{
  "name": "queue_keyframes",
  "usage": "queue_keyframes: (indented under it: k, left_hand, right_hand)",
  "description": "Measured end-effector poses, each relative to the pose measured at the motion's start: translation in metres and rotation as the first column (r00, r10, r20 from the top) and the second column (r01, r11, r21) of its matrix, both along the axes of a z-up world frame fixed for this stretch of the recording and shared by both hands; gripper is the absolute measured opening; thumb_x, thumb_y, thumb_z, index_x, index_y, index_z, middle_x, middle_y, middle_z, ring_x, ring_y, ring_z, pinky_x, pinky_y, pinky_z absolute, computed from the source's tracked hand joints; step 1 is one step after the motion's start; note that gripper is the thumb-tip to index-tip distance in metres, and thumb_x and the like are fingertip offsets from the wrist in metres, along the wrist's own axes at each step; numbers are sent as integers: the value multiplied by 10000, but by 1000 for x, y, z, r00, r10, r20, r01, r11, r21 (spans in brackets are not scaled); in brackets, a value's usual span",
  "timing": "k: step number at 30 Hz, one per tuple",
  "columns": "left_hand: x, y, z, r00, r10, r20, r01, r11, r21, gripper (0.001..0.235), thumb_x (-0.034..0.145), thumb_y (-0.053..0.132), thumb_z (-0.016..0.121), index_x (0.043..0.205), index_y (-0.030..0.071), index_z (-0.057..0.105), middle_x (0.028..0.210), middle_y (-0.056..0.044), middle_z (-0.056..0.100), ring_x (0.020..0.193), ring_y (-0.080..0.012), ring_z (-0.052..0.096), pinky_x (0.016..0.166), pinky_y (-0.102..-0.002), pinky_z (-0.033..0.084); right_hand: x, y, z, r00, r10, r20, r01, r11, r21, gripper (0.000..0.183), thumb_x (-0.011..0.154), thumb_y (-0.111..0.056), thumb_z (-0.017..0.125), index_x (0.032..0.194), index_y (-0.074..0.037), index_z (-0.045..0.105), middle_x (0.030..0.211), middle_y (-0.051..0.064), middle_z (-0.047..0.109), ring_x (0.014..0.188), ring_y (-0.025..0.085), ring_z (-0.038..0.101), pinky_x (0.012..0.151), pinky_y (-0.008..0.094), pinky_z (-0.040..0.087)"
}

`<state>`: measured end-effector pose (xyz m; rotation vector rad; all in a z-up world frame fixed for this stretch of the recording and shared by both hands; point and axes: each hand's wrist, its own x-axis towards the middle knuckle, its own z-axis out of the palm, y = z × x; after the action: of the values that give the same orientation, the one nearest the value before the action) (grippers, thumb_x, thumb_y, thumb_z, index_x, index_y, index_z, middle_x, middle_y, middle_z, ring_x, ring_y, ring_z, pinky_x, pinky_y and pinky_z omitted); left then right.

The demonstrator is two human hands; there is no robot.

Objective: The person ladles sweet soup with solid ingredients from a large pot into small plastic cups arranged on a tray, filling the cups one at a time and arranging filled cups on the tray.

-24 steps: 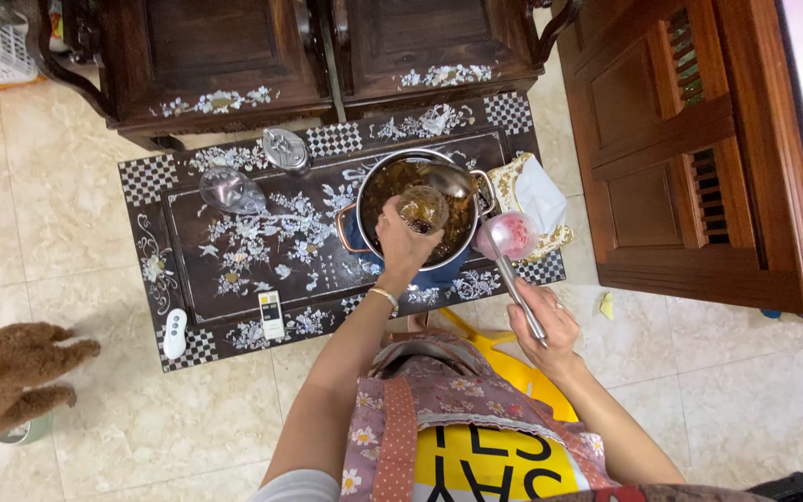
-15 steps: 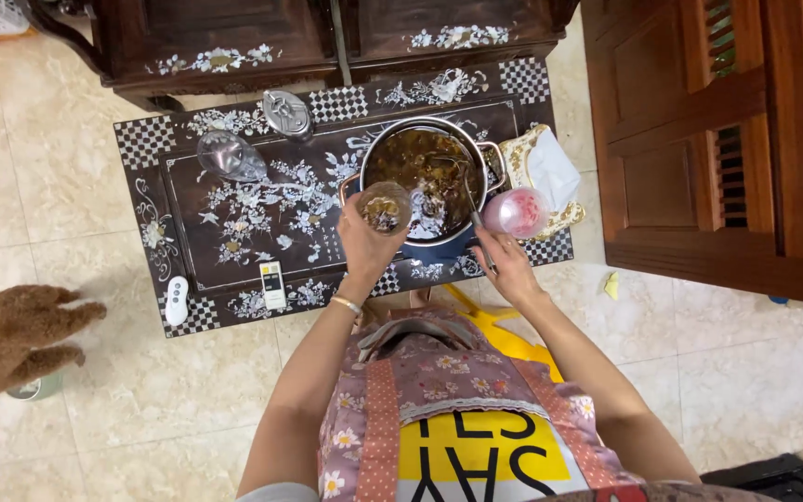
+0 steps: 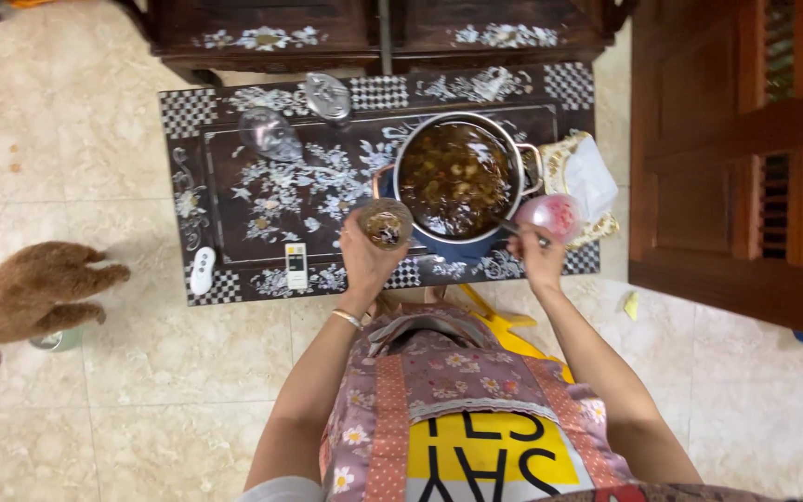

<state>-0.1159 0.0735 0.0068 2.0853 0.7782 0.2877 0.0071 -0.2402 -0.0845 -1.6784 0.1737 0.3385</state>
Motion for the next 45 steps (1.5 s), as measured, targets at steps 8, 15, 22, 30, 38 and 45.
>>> queue_keyframes:
  k: [8,15,22,30,38,45]
  left_hand:
    - [-5,0,-7,995,-34,92,23,993,117,911,650,272,957,1334,-32,438,1185,-232,634,1130,-394,601,1004,-503,455]
    - [-8,0,-1,997,-47,67,42,997,69,918,666,307,943,1342,-45,432,1169,-237,632,1105,-394,611,997,-502,467]
    - [-8,0,-10,998,-59,38,55,992,110,953,654,304,952,1346,-62,408,1175,-255,605,1118,-410,583,998,-514,440]
    - [-1,-4,-12,994,-92,56,86,991,107,943,653,269,946,1358,-49,406,1209,-267,600,1148,-426,566,1013,-511,426]
    - [7,-8,-9,992,-120,41,116,989,96,963,645,279,955,1369,-32,401,1190,-246,603,1127,-410,569,1009,-509,428]
    - [7,-9,-8,990,-143,8,142,987,81,954,655,279,944,1385,-4,400,1194,-213,613,1126,-377,579,1009,-498,424]
  right_hand:
    - [-11,-2,34,996,-62,61,60,998,31,277,1070,-214,617,1143,45,682,900,149,744,714,158,704,631,267,571]
    - [-32,25,44,747,375,549,-77,869,-489,323,1012,-142,689,1254,72,689,1031,191,756,908,203,738,813,308,565]
    - [-11,6,32,993,-102,59,98,994,54,322,1059,-224,612,1204,55,679,926,129,752,736,150,712,653,259,582]
    - [-8,-17,50,976,-217,-28,219,965,148,389,1059,-268,617,1241,75,631,929,160,747,735,176,710,650,272,574]
    - [-11,-14,61,969,-238,-68,246,958,150,367,1056,-258,608,1220,69,639,911,161,744,718,177,705,632,268,567]
    - [-15,-2,81,989,-92,118,96,995,-30,343,1055,-200,612,1253,77,649,929,140,745,766,155,710,684,246,569]
